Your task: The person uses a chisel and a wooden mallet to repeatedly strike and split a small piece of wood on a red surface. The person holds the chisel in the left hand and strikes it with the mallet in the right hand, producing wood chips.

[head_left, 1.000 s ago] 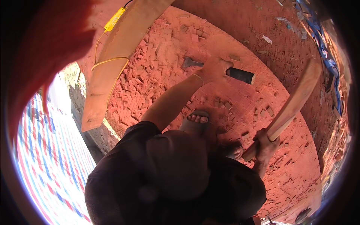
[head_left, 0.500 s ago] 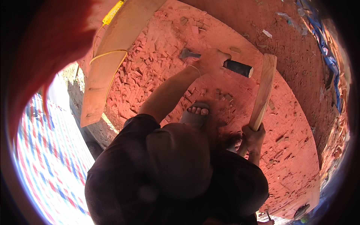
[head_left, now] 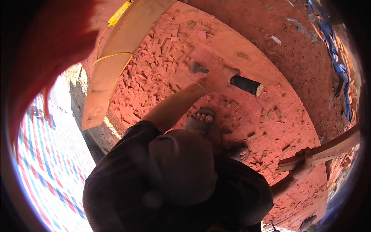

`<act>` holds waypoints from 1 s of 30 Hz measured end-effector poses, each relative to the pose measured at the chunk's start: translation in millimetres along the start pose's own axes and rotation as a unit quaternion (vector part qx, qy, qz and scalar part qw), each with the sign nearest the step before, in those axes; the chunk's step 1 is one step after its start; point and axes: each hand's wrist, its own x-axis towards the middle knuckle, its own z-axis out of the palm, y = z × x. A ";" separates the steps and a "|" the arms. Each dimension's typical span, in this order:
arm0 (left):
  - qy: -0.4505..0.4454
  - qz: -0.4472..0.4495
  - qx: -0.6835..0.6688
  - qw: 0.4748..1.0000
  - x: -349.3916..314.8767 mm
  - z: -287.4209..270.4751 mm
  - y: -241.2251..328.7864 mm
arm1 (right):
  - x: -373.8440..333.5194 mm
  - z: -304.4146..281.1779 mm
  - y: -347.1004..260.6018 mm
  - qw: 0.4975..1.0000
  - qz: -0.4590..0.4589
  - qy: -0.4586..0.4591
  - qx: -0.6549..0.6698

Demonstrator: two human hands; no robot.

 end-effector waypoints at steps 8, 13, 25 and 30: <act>-0.008 -0.011 -0.035 0.999 -3.3 2.7 -1.5 | -6.9 70.7 -67.7 0.975 -0.048 -0.037 0.214; -0.006 0.003 -0.008 1.000 -7.1 4.6 -3.6 | -80.9 155.4 18.5 0.960 0.116 -0.212 -0.141; -0.072 -0.012 -0.026 0.997 -14.7 4.6 -13.6 | -42.2 120.7 -56.4 0.950 -0.053 -0.023 0.306; -0.102 -0.011 -0.024 0.994 -20.3 -8.1 -13.7 | -91.9 165.2 38.4 0.972 0.085 -0.202 -0.088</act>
